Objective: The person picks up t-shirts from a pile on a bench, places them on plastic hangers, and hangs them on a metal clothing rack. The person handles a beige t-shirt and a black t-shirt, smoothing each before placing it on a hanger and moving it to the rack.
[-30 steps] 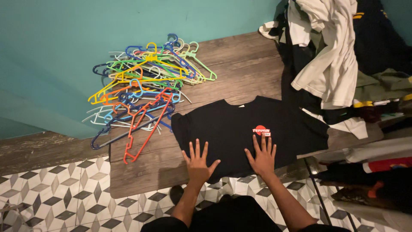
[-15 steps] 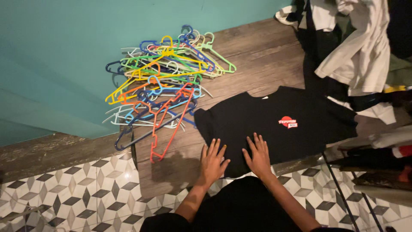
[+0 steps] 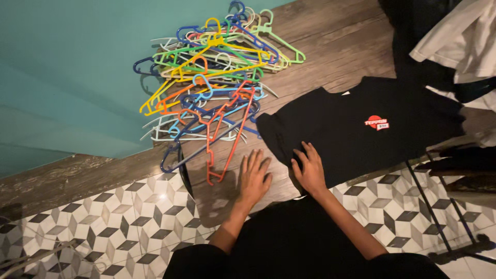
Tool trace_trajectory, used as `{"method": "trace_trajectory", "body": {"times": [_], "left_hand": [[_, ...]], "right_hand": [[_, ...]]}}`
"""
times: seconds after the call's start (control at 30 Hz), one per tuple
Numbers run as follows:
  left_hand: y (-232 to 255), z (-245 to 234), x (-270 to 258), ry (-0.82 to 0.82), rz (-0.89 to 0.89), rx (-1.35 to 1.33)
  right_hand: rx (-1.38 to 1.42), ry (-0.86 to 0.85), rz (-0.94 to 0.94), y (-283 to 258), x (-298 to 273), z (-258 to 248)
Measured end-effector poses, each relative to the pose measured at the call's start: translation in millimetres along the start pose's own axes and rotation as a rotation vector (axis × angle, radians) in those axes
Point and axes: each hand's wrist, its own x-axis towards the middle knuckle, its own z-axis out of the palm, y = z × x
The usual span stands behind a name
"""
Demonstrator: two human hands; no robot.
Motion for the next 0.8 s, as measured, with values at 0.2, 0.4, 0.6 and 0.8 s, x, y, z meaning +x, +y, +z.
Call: {"method": "trace_trajectory", "body": {"times": [0.2,0.4,0.6,0.8], "left_hand": [[-39.9,-28.6,-16.8,0.14,-0.174,0.102],[-69.9,-49.2,-27.0,0.185,-0.415,0.154],[-79.7,-36.4,-38.6,0.167,-0.55,0.084],[-86.9,-23.7,-48.8,0.219,-0.499,0.057]], "right_hand": [[0.012,0.007,-0.025,-30.1,8.6,20.2],[0.046,-0.042,-0.058,-48.0,20.8,36.5],[-0.044,-0.119,-0.13,-46.4,19.0,39.4],[-0.113,-0.119,-0.189,-43.9,16.8,42.1]]}}
